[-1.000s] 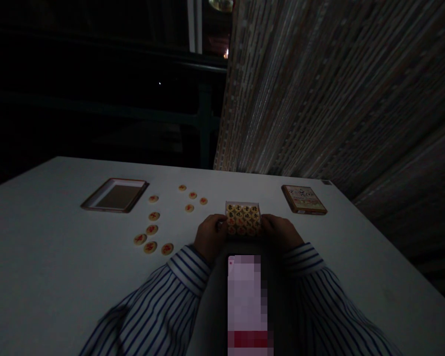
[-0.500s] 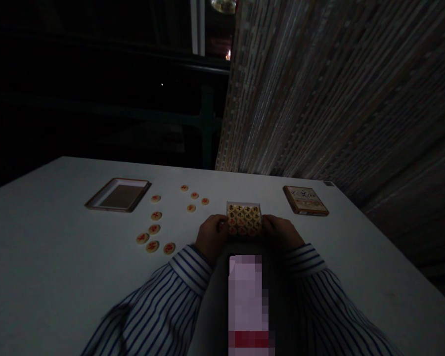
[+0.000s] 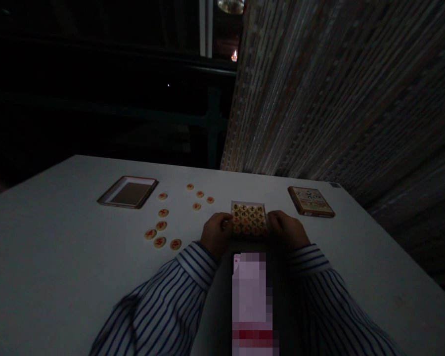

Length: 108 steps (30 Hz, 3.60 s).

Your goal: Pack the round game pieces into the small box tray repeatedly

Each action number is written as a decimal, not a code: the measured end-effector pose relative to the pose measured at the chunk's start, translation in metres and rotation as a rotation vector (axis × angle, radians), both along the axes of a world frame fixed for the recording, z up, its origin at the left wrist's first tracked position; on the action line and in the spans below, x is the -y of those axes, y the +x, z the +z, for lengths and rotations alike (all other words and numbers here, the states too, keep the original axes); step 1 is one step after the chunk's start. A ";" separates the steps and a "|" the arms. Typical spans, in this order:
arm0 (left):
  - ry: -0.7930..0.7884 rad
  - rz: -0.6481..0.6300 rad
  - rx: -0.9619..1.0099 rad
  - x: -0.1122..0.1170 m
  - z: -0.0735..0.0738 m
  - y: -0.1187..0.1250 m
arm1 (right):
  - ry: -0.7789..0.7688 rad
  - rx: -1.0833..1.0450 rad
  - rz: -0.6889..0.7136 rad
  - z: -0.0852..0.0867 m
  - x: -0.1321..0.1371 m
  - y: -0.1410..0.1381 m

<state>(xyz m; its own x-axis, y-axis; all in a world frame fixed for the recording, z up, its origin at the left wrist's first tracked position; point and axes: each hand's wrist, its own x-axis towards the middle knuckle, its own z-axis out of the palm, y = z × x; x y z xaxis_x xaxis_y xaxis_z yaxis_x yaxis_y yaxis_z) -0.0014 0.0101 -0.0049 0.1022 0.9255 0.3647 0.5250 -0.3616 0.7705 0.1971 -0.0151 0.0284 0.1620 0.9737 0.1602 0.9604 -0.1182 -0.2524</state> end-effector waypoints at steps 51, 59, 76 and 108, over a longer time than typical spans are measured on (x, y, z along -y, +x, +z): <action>0.147 -0.032 -0.014 0.020 0.009 -0.003 | 0.159 -0.001 -0.015 0.008 0.009 -0.007; 0.145 -0.052 -0.006 0.022 0.005 -0.003 | 0.165 -0.006 -0.010 0.006 0.009 -0.006; 0.112 0.016 0.079 0.009 0.021 -0.019 | 0.235 -0.050 0.018 0.012 0.013 -0.011; 0.016 0.351 -0.610 -0.025 0.016 -0.067 | 0.323 0.030 0.372 0.009 0.001 -0.050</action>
<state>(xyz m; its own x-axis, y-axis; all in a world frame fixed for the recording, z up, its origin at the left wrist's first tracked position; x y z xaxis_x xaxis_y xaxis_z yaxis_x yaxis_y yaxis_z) -0.0682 0.0352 0.0112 -0.0105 0.9365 0.3506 0.9495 -0.1006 0.2971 0.1471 -0.0159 0.0378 -0.1961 0.8647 0.4624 0.9301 0.3133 -0.1916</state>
